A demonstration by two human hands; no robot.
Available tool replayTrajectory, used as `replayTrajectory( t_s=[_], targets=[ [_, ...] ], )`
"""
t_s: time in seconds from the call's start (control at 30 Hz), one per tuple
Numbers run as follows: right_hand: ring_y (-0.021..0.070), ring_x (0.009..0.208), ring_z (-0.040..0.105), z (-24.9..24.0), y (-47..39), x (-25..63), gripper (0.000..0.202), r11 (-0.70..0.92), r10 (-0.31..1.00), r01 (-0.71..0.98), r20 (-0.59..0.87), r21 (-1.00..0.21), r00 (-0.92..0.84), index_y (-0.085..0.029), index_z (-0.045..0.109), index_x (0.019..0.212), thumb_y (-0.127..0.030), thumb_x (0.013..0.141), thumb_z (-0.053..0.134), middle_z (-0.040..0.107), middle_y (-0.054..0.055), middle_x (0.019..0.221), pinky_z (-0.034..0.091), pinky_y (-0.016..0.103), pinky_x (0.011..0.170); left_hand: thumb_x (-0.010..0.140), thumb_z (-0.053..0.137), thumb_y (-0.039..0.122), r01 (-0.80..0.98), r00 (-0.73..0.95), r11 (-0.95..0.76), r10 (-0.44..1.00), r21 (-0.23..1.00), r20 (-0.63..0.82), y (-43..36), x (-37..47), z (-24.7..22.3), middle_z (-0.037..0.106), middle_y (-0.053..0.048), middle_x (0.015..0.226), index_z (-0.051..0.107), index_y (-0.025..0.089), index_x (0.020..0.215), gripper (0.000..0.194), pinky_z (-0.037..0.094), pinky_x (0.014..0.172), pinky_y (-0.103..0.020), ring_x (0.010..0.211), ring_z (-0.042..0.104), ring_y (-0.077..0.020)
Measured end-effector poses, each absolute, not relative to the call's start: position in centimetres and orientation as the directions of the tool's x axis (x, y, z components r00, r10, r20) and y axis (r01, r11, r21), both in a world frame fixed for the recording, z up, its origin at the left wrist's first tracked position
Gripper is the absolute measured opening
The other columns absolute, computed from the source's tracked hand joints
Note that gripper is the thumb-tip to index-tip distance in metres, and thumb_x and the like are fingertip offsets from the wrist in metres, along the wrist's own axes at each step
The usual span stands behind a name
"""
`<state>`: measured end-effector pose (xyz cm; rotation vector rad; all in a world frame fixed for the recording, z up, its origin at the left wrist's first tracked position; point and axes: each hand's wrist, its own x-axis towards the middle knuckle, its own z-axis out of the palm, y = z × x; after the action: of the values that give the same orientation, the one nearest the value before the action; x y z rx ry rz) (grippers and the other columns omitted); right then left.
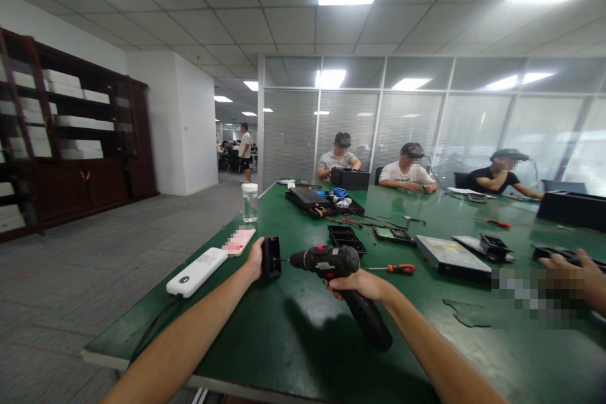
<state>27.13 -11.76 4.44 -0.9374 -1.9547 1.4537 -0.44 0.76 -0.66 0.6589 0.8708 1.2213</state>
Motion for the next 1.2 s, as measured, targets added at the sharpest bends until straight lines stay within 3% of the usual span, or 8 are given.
replayTrajectory(
  t_s=[1.2],
  targets=[
    [0.0126, 0.059, 0.049, 4.99, -12.25, 26.83, 0.031, 0.168, 0.788, 0.206, 0.006, -0.964, -0.615, -0.011, 0.059, 0.082, -0.039, 0.069, 0.064, 0.053, 0.001, 0.063, 0.040, 0.027, 0.061, 0.074, 0.042, 0.046, -0.515, 0.109, 0.235, 0.972, 0.824, -0.208, 0.63, -0.44, -0.51, 0.056, -0.005, 0.055, 0.057, 0.016, 0.066, 0.035, 0.044, 0.048, -0.031, 0.047, 0.053, -0.0184]
  ],
)
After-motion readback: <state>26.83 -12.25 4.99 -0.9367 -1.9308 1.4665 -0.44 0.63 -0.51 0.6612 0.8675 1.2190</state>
